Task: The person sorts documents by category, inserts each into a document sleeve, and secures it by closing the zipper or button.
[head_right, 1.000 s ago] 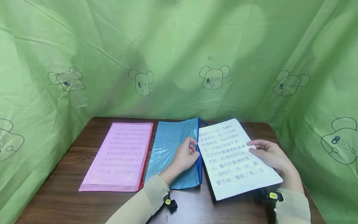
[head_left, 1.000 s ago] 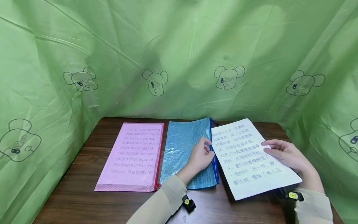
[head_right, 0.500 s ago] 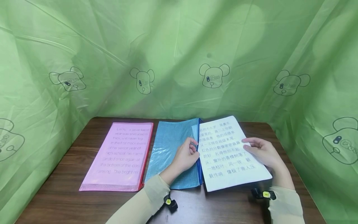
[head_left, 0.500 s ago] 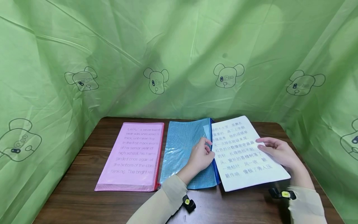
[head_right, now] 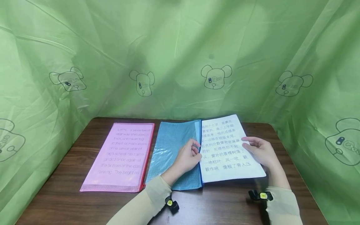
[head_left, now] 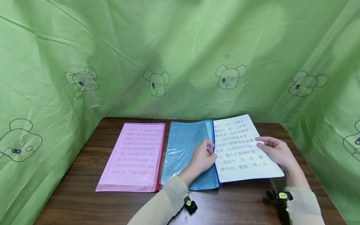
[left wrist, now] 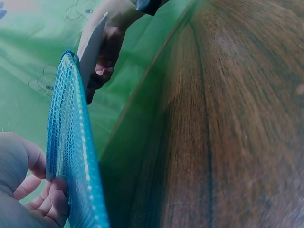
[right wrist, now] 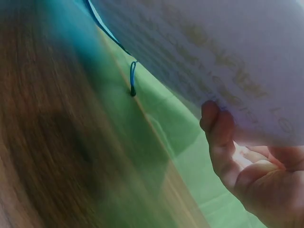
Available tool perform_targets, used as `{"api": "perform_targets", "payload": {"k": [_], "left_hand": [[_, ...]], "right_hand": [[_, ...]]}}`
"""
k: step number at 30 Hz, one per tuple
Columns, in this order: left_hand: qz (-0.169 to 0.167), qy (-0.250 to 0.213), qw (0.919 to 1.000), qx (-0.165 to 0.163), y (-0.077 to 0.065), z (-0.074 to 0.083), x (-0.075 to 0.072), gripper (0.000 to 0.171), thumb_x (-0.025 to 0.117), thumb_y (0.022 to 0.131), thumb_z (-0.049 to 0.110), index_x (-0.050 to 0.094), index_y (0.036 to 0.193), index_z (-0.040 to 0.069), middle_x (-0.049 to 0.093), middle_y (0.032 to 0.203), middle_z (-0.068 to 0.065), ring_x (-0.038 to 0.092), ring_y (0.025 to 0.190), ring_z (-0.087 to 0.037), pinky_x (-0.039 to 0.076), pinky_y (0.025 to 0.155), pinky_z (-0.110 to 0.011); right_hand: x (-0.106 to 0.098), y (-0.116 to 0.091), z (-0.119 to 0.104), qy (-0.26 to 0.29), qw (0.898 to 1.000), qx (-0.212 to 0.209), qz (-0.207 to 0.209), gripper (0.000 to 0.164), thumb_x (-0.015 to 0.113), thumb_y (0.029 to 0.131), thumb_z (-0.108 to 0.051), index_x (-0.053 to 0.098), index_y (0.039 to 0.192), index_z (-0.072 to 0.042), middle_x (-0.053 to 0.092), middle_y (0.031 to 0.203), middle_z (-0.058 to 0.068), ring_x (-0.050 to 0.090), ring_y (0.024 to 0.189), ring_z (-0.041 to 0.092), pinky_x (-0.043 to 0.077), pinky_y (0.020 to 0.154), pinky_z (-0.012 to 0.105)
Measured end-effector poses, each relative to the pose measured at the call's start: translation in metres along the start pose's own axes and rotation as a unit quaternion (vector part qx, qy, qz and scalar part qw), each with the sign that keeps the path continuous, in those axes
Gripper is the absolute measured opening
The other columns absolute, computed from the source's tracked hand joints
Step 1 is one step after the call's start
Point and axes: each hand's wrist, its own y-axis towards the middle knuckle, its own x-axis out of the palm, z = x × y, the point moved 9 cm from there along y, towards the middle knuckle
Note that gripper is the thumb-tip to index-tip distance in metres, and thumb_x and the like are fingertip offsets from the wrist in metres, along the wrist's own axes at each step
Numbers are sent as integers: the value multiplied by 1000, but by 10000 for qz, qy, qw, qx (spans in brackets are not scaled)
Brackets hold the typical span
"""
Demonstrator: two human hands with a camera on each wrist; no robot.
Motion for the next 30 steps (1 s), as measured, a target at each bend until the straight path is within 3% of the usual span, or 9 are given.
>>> {"api": "perform_targets", "payload": {"k": [12,25,30], "left_hand": [[-24,219,9997,-143,1,0,1,23,76,90,3,67,109,14,60,88,6,55,77,-6,49,70,-24],[32,239,9997,2,1,1,2,25,75,87,1,67,107,13,60,88,4,55,77,-7,49,71,-25],[131,177,9997,84,2,1,1,25,73,86,1,67,107,13,62,88,3,55,76,-5,50,71,-24]], "right_hand": [[5,-2,-12,33,9999,73,-79,51,71,108,-30,64,146,3,73,104,9,75,75,18,62,61,35],[11,-1,-18,245,9997,31,44,50,70,109,-26,63,146,6,76,102,2,74,75,13,61,61,33],[19,-2,-14,473,9983,211,-268,51,72,108,-26,62,146,7,73,103,3,75,77,15,63,64,35]]}}
